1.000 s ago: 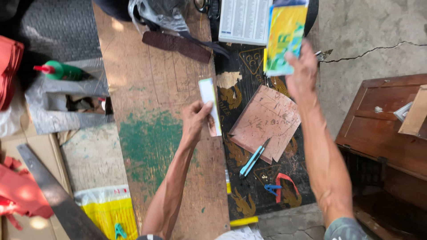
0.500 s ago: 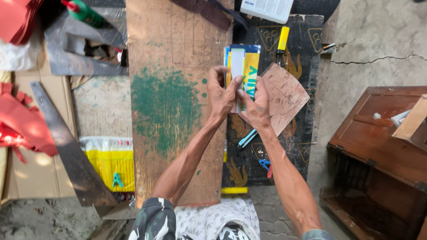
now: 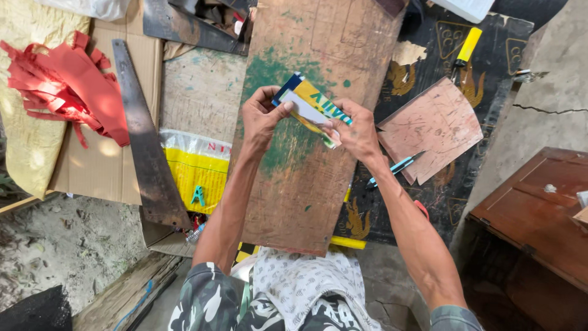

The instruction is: The person folds a red paper sheet on a wooden board, lays a long metal straightedge across it, and scores along the edge with a utility knife. They then fold small printed paper sheets into narrow strips and stack the folded pieces on the workbench.

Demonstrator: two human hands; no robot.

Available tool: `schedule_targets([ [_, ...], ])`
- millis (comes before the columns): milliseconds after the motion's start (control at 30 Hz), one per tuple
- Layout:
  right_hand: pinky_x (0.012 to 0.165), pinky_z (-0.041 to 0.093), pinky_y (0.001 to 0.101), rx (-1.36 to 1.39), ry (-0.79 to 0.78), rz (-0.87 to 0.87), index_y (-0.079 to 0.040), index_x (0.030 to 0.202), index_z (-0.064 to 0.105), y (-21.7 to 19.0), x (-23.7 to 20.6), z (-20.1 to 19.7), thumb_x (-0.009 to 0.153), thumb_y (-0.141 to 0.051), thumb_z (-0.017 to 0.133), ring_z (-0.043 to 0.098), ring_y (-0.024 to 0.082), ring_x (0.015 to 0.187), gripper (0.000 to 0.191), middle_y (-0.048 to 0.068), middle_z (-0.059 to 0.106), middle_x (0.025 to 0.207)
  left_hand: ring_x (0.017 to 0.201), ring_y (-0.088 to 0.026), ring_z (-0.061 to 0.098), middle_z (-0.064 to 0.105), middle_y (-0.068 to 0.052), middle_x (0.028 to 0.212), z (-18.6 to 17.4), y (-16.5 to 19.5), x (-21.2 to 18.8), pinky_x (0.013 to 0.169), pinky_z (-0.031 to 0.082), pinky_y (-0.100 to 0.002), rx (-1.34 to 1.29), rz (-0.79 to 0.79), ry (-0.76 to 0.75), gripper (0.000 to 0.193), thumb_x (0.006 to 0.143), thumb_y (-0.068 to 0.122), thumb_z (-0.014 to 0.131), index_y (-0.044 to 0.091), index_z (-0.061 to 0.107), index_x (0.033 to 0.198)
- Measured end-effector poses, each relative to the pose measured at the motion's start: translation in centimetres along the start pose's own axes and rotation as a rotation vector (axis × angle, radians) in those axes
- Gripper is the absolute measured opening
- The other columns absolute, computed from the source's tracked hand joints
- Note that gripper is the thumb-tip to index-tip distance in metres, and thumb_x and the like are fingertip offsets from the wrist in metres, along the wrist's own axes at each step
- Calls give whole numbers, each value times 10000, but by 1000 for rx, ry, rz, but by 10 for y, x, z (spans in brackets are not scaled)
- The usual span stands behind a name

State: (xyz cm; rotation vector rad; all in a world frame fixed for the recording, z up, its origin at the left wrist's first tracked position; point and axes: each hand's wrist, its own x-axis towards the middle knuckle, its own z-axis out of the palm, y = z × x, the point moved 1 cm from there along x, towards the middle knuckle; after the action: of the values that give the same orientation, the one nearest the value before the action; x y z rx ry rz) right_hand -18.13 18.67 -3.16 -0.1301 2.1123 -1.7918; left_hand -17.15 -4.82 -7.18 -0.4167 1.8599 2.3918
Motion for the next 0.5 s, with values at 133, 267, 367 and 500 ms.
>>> schedule_targets([
  [133, 787, 611, 270, 232, 94, 210, 62, 1167, 629, 23, -11, 30, 942, -73, 676, 733, 127, 855, 266, 72, 770, 991, 840, -120, 726, 758, -75, 964, 0, -14, -8, 733, 640, -309, -140, -96, 1, 367, 892, 39, 747, -16, 588, 1218],
  [267, 851, 578, 246, 303, 145, 85, 25, 1287, 497, 38, -29, 48, 967, -65, 660, 704, 95, 969, 370, 81, 734, 1087, 883, -152, 740, 770, -128, 1042, 5, -29, -12, 767, 632, -317, 3, -113, -7, 344, 933, 54, 728, -61, 618, 1238],
  [367, 847, 587, 268, 280, 199, 72, 35, 1262, 527, 43, -31, 60, 968, -63, 677, 710, 116, 954, 344, 116, 742, 1081, 1019, -146, 716, 736, -137, 1149, 13, -31, -11, 898, 610, -302, -81, -40, -110, 336, 974, 66, 700, -48, 592, 1271],
  [500, 844, 608, 271, -10, 237, -9, -1, 1275, 574, 33, -30, 64, 997, -74, 649, 708, 149, 976, 297, 98, 729, 1094, 1038, -154, 709, 713, -123, 1158, 13, -20, -9, 907, 609, -294, -123, -56, -61, 425, 914, 71, 708, 8, 516, 1288],
])
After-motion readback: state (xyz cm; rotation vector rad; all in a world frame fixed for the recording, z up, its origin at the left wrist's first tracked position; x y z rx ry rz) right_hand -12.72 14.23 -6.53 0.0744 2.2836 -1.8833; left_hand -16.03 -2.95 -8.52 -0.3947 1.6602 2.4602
